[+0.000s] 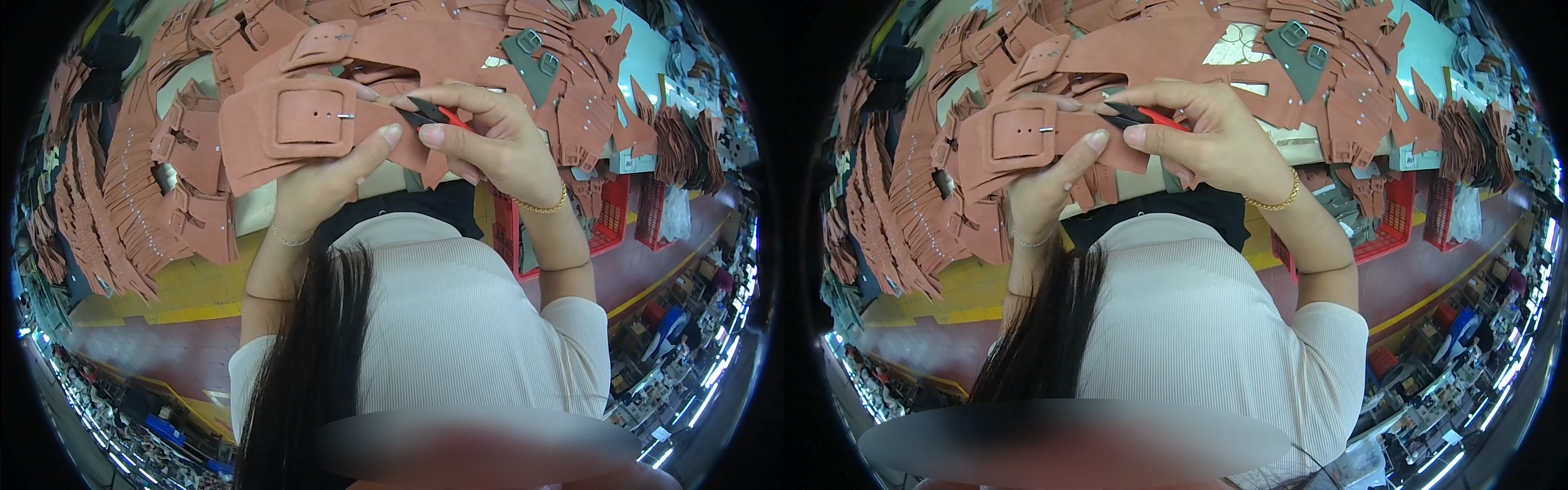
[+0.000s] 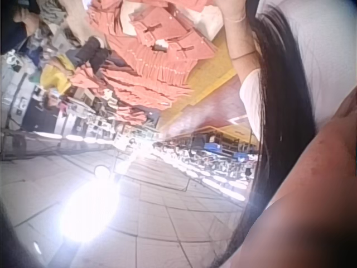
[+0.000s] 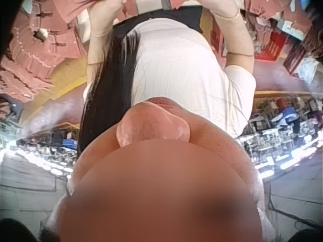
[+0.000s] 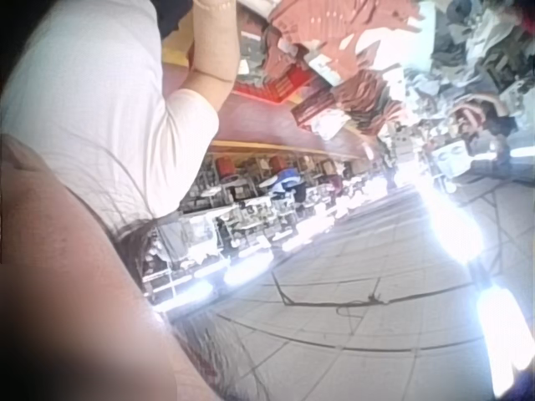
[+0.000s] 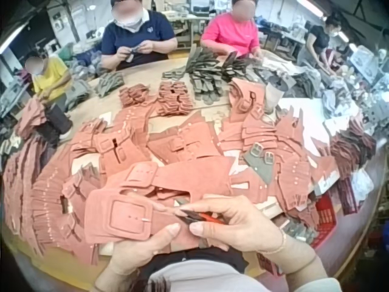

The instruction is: The person picks up reddish-brown leather belt parts from a table, aligns them, and uses a red utility knife to trim edges and remove small excess material. The person then places the trimmed pieces back on the table.

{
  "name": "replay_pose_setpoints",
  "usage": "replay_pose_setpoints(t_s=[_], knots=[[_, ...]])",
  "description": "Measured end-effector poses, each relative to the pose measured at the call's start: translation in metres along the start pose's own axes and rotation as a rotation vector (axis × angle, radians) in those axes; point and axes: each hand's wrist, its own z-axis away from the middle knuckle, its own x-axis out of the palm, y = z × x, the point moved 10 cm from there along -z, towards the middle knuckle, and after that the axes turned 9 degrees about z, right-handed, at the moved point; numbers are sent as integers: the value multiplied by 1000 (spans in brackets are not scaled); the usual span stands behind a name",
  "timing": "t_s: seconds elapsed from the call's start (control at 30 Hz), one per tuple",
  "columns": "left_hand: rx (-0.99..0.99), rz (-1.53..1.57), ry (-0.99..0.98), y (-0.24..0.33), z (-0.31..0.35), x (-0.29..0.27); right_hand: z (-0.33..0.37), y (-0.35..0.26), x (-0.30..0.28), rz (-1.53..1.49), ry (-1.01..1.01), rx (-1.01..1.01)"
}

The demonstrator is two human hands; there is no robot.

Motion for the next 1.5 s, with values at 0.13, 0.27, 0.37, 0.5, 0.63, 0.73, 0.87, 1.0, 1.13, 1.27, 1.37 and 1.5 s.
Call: replay_pose_setpoints(t_s=[0.13,0.27,0.37,0.5,0.63,0.73,0.87,1.0,1.13,1.27,1.37,1.5], knots=[[29,11,22,0,-1,-4,1,9,-2,-156,27,72],[-21,68,40,-6,0,-9,4,0,-5,-158,49,37],[-15,57,23,-5,0,-8,5,-10,-6,12,40,-3],[46,-38,-3,4,-1,-4,3,-16,-3,124,-15,-16],[-61,-50,-22,-1,1,-4,2,-13,-4,126,-27,18],[-76,-37,-26,-3,1,-4,2,-10,-4,76,-9,3],[79,-23,0,7,-1,-5,-1,-3,-5,46,27,-1],[-22,40,14,-4,-1,-8,0,-3,-6,15,35,11],[-5,32,17,-2,-1,-8,5,-16,-6,163,-7,-27],[-46,19,5,-5,-1,-7,4,-43,-5,563,26,-273],[-43,28,-4,-4,-1,-4,4,-42,-6,605,53,-287],[-55,50,11,-5,0,-5,3,-40,-5,539,94,-363]])
